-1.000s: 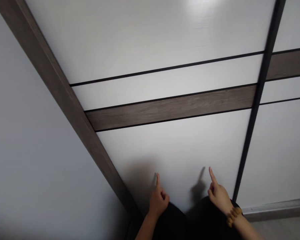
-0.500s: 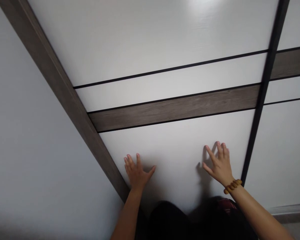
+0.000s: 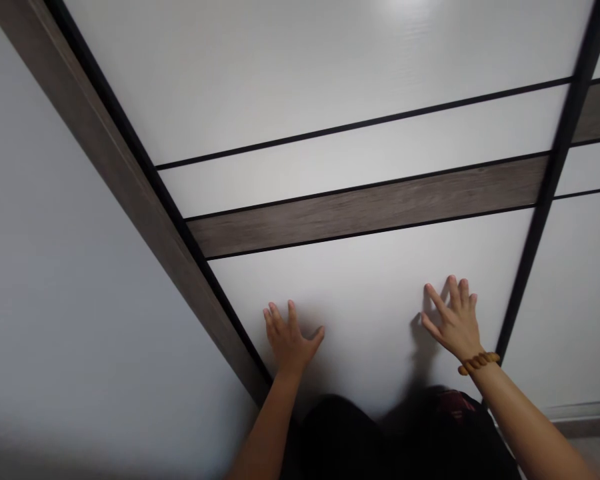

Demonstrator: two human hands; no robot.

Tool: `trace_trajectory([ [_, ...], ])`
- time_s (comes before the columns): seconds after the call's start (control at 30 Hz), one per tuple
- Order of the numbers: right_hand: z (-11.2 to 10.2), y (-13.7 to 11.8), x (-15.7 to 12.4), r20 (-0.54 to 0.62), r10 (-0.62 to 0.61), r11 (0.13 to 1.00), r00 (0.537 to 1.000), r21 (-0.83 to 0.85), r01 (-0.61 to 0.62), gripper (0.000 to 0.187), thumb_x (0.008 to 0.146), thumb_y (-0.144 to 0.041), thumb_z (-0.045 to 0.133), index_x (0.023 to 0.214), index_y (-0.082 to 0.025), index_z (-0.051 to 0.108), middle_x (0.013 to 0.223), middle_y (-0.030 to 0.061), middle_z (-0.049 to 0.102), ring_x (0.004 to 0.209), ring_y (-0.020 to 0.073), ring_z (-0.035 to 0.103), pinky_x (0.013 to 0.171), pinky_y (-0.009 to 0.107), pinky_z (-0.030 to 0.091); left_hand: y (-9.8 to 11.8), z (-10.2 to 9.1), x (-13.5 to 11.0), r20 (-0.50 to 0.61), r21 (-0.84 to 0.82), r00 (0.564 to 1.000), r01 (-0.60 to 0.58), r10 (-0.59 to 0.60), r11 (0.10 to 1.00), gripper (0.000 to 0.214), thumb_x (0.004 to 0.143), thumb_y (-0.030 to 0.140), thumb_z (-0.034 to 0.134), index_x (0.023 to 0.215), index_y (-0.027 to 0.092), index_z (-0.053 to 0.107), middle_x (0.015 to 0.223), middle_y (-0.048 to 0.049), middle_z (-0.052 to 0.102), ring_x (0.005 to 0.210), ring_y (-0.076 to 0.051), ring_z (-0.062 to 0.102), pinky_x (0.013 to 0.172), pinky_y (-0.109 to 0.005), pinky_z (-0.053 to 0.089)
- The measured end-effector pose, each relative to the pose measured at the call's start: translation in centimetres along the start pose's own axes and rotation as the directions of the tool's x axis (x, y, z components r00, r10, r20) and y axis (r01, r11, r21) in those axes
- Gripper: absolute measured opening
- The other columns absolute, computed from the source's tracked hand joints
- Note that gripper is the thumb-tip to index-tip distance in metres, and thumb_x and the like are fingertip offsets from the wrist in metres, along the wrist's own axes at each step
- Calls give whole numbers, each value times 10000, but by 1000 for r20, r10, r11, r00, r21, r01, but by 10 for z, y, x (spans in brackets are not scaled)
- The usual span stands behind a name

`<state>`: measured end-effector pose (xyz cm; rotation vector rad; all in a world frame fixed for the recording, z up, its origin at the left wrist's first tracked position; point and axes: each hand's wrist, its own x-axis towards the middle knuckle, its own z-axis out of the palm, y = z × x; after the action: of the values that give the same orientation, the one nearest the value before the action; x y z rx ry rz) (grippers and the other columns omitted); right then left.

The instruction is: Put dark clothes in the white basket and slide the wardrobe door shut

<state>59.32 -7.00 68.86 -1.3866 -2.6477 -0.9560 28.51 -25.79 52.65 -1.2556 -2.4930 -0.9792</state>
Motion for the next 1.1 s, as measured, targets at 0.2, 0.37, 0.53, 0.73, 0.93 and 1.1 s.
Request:
trace_trajectory([
  [0.2,10,12,-4,-3,-19,998,1000,-68,19,637,827,-693,407,1412,-449,466,1577,49,75,1544,329,116,1065,547,403,-35,-19,7,-144,-36,990,8,-13,999,815,890,608,571,1431,9,462,1525,-323,325,1450,-444,304,1157,-567,290],
  [0.37,6,15,-8,14,9,997,1000,-81,-8,681,797,-709,459,1412,-419,483,1580,46,65,1555,318,113,1088,549,395,-85,-16,5,-76,-165,942,312,-328,936,1124,842,718,581,1545,-89,234,1519,-364,306,1429,-452,341,1145,-572,340],
  [0.53,-4,-6,-18,28,133,989,991,-70,-131,825,784,-695,493,1508,-311,407,1575,108,61,1574,301,103,1134,581,352,-93,-5,-5,157,-237,866,500,-475,833,1131,792,698,616,1567,-38,248,1522,-297,357,1410,-405,394,1138,-513,391],
  [0.73,-17,-80,-31,-141,-20,999,990,33,25,667,824,-628,394,1375,-295,567,1552,78,190,1569,245,196,1161,491,423,-84,6,-11,16,-264,918,386,-396,884,1035,834,595,658,1549,-50,277,1473,-315,404,1382,-425,412,1131,-541,391],
  [0.93,-35,-177,-33,-155,-145,986,977,58,156,626,744,-584,531,1348,-420,546,1540,47,228,1550,245,248,1157,426,457,-85,6,-20,10,-297,941,326,-339,897,959,837,434,705,1582,41,245,1463,-279,426,1354,-394,453,1090,-523,445],
  [1.1,-46,-241,-33,-177,-160,982,971,73,175,660,724,-587,559,1364,-431,526,1534,45,241,1540,242,275,1177,403,443,-95,0,-26,5,-393,972,219,-235,893,862,861,292,654,1600,142,237,1431,-221,473,1310,-352,514,1048,-504,494],
])
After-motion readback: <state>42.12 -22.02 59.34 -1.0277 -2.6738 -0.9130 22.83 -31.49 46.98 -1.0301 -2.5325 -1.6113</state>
